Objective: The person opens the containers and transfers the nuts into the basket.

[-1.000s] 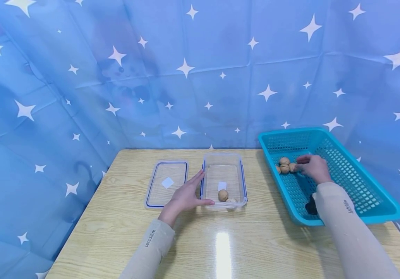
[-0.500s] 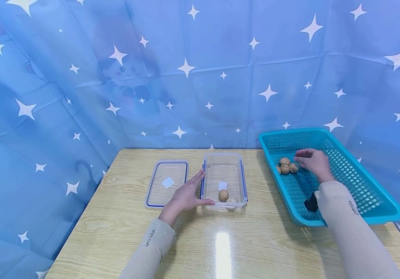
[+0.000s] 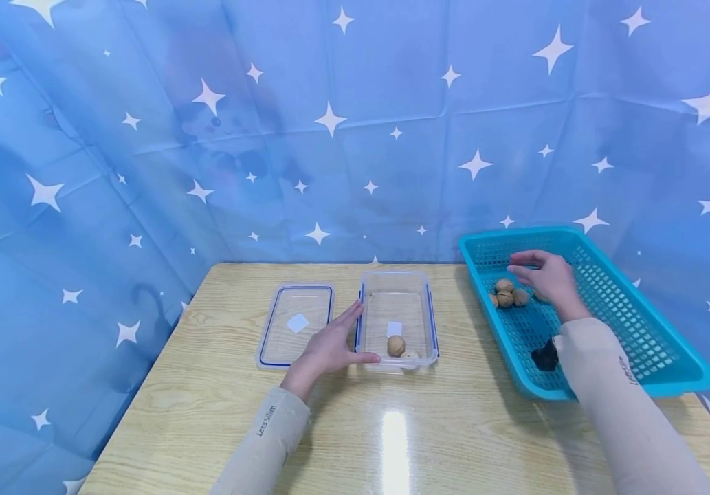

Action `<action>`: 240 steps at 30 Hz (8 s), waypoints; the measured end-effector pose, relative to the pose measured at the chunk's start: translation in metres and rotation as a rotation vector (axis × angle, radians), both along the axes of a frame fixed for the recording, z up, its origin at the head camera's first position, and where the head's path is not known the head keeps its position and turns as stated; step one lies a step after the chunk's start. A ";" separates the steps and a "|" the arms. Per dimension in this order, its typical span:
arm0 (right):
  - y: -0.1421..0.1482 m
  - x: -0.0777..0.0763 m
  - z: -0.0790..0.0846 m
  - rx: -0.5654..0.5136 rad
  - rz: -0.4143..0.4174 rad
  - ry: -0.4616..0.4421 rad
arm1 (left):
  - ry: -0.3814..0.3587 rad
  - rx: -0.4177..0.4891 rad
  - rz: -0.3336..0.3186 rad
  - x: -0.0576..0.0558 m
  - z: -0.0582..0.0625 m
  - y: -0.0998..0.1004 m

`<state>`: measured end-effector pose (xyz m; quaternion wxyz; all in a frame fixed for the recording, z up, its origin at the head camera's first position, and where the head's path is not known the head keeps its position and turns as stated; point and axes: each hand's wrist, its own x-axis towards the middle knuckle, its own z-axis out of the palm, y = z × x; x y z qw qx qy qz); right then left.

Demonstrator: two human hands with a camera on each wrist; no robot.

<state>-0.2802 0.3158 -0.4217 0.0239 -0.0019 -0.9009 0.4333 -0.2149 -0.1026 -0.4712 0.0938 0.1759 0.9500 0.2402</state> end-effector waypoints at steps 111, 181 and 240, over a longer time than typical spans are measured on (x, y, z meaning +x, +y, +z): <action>-0.206 0.028 -0.053 0.063 0.822 -0.229 | 0.011 0.020 0.008 -0.001 0.000 0.000; -0.063 0.013 0.063 -0.085 0.110 0.068 | 0.027 0.011 -0.002 0.000 -0.003 -0.002; 0.008 0.000 0.006 -0.239 0.114 -0.233 | 0.007 0.008 -0.003 0.000 -0.002 -0.001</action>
